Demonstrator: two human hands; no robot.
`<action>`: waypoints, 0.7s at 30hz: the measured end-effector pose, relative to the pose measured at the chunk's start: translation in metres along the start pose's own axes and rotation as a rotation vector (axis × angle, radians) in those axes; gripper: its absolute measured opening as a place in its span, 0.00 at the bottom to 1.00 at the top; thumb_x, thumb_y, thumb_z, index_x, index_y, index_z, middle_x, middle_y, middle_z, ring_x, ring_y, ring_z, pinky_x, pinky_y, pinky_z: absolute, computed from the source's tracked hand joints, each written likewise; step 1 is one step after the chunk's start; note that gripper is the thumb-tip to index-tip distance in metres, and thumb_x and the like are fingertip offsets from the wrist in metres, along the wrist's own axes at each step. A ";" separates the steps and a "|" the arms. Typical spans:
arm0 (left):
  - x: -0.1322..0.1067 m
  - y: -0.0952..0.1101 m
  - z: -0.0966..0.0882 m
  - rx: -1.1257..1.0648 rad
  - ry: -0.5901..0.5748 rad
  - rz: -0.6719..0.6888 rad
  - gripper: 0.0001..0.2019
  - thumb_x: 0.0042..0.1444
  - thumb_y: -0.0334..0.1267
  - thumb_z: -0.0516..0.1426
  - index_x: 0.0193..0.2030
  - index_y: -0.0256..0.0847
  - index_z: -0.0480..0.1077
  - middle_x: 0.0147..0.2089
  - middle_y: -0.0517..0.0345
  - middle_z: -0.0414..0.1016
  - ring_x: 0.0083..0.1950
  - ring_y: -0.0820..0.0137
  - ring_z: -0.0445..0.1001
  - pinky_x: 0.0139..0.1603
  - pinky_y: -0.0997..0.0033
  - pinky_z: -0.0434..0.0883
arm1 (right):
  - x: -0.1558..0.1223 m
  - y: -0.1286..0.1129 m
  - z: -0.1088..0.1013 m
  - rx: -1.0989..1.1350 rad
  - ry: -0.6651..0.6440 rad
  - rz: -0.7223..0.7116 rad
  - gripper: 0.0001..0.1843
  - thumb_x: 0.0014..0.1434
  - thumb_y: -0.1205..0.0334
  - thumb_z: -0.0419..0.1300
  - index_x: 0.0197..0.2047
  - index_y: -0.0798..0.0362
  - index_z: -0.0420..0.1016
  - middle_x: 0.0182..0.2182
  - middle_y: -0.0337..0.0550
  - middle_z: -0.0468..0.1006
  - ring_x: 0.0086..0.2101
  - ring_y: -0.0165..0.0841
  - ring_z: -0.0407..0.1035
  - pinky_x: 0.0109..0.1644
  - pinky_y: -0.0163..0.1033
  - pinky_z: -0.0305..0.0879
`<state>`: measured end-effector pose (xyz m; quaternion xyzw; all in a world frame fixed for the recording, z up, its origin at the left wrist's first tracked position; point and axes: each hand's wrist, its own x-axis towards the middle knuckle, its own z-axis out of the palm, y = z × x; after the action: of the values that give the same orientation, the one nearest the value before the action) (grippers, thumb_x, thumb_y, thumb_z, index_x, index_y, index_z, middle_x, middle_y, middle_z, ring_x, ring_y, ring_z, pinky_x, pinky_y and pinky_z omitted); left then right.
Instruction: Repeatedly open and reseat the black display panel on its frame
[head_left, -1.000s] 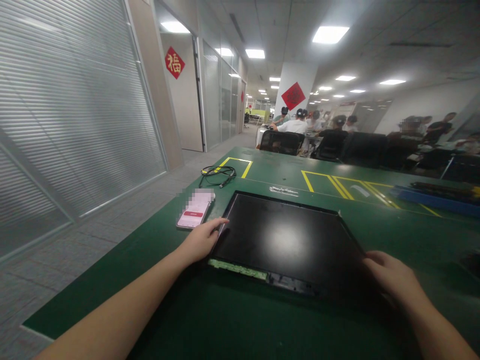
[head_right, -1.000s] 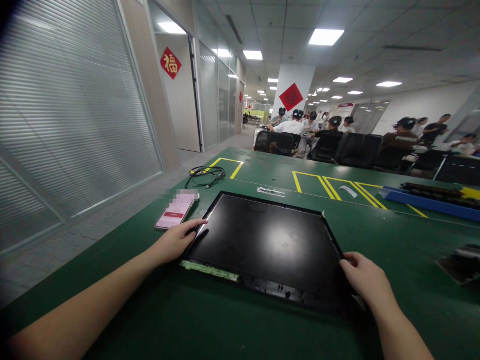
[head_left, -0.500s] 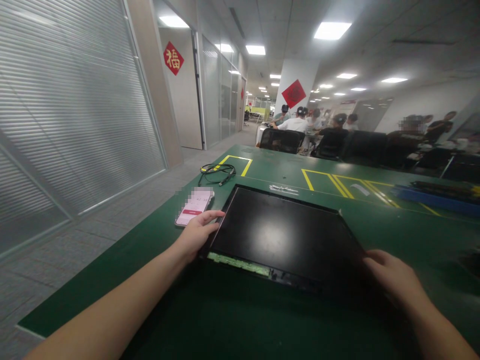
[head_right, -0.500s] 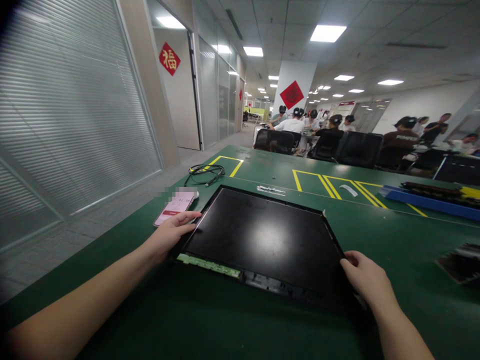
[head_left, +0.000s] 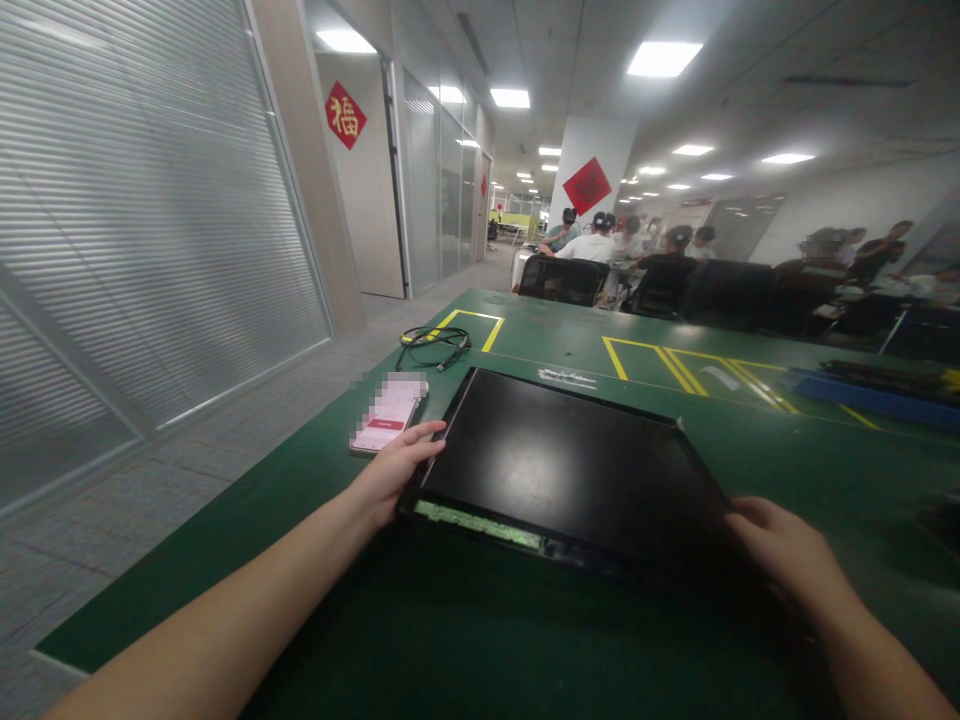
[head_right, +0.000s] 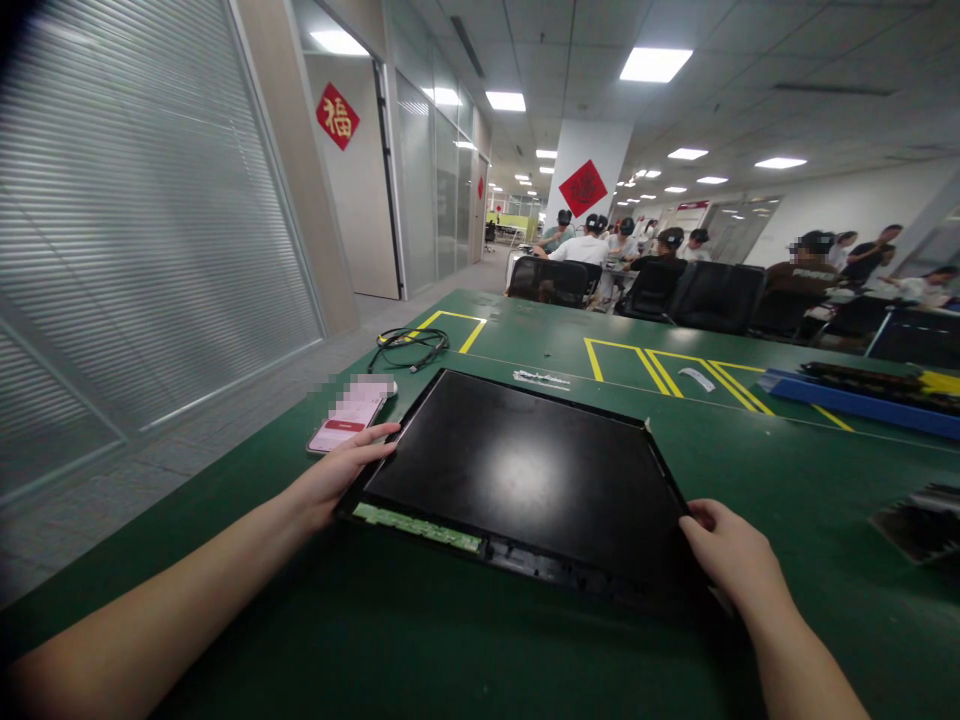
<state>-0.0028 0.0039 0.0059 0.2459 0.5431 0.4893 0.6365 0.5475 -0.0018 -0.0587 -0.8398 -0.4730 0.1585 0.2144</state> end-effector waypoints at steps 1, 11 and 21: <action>-0.002 0.001 0.001 -0.006 -0.012 -0.012 0.28 0.74 0.23 0.64 0.77 0.42 0.73 0.35 0.59 0.89 0.29 0.67 0.89 0.32 0.72 0.87 | 0.001 0.001 0.000 -0.001 0.001 -0.004 0.24 0.55 0.43 0.65 0.48 0.46 0.91 0.47 0.58 0.93 0.49 0.59 0.86 0.51 0.58 0.81; -0.009 0.005 -0.002 0.012 -0.127 -0.031 0.59 0.54 0.16 0.75 0.91 0.41 0.60 0.44 0.49 0.95 0.31 0.58 0.92 0.34 0.64 0.91 | 0.000 0.005 0.003 -0.013 0.001 -0.039 0.25 0.56 0.41 0.63 0.49 0.46 0.90 0.46 0.56 0.93 0.47 0.57 0.87 0.47 0.55 0.81; -0.005 0.000 -0.006 0.116 -0.183 -0.023 0.52 0.50 0.22 0.78 0.84 0.39 0.73 0.53 0.43 0.96 0.37 0.55 0.94 0.39 0.62 0.90 | 0.003 0.005 0.001 0.002 0.017 -0.047 0.22 0.54 0.42 0.65 0.44 0.44 0.90 0.43 0.56 0.92 0.44 0.57 0.86 0.46 0.57 0.81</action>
<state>-0.0081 -0.0024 0.0061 0.3198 0.5127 0.4253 0.6738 0.5524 -0.0011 -0.0622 -0.8295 -0.4905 0.1470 0.2230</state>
